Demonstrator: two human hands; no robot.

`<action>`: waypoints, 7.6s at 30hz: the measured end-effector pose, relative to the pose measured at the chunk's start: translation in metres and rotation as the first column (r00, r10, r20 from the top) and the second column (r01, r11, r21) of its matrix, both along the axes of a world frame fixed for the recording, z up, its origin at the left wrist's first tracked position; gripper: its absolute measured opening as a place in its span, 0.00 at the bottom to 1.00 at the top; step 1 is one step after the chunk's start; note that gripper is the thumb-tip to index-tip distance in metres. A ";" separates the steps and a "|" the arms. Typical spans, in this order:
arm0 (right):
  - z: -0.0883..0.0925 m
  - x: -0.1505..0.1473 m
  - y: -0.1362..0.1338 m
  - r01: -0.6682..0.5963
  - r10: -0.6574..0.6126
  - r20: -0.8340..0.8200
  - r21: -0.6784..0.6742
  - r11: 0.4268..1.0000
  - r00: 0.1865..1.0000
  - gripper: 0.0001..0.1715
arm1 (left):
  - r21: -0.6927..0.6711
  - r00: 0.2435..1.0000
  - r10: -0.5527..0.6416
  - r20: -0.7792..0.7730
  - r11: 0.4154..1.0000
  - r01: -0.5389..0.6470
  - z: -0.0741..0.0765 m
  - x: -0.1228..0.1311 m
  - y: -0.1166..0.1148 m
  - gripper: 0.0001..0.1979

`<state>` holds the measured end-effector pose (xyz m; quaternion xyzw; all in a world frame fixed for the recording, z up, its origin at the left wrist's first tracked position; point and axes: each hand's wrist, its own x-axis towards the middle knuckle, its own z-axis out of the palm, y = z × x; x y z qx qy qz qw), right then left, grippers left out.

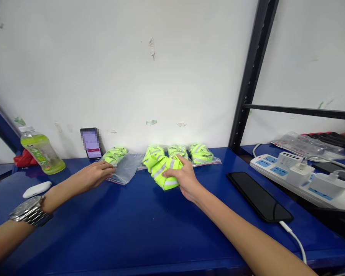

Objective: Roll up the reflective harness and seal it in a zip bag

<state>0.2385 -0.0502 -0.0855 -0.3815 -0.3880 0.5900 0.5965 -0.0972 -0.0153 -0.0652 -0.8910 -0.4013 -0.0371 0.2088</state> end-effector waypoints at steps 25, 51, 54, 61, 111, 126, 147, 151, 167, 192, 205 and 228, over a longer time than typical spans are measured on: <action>0.004 -0.013 -0.018 -0.299 0.297 -0.041 -0.051 0.953 0.954 0.24 | 0.195 0.981 -0.123 0.152 0.977 0.092 -0.019 0.112 -0.067 0.11; 0.002 0.002 -0.004 -0.379 0.380 0.015 -0.048 0.924 0.925 0.22 | 0.053 0.951 -0.305 0.055 0.952 0.302 0.018 0.104 -0.009 0.44; 0.000 0.003 -0.003 -0.388 0.388 0.010 -0.024 0.921 0.921 0.22 | 0.057 0.958 -0.283 0.042 0.958 0.280 0.016 0.101 -0.014 0.43; 0.000 0.003 -0.001 -0.390 0.390 -0.010 -0.030 0.920 0.921 0.22 | 0.029 0.963 -0.270 0.017 0.963 0.270 0.012 0.100 -0.018 0.48; -0.009 -0.003 -0.012 -0.523 0.523 0.021 0.050 0.851 0.852 0.26 | 0.033 0.930 -0.250 0.269 0.968 0.250 -0.006 0.125 -0.047 0.48; -0.028 -0.020 -0.012 -0.456 0.384 0.290 0.247 0.855 0.877 0.20 | 0.203 0.876 -0.402 0.266 0.912 0.357 -0.028 0.138 -0.047 0.34; -0.029 -0.034 -0.018 -0.319 0.052 0.593 0.356 0.878 0.804 0.06 | 0.207 0.885 -0.367 0.286 0.926 0.316 -0.036 0.141 -0.049 0.47; -0.027 -0.031 -0.015 -0.285 -0.030 0.651 0.373 0.883 0.759 0.10 | 0.186 0.884 -0.369 0.289 0.927 0.326 -0.037 0.143 -0.049 0.49; -0.010 -0.012 -0.019 -0.618 0.504 0.452 0.147 0.772 0.736 0.20 | 0.222 0.888 -0.438 0.143 0.888 0.402 -0.031 0.135 -0.050 0.37; -0.007 -0.009 -0.016 -0.672 0.537 0.527 0.092 0.735 0.659 0.06 | 0.222 0.889 -0.437 0.136 0.888 0.403 -0.030 0.144 -0.054 0.37; -0.009 -0.030 -0.017 -0.369 -0.168 0.865 0.368 0.854 0.473 0.03 | 0.315 0.870 -0.438 0.227 0.878 0.360 -0.031 0.147 -0.049 0.38; -0.004 -0.022 -0.005 -0.346 -0.499 0.860 0.503 0.792 0.107 0.15 | 0.443 0.745 -0.574 0.341 0.797 0.411 -0.027 0.149 -0.047 0.37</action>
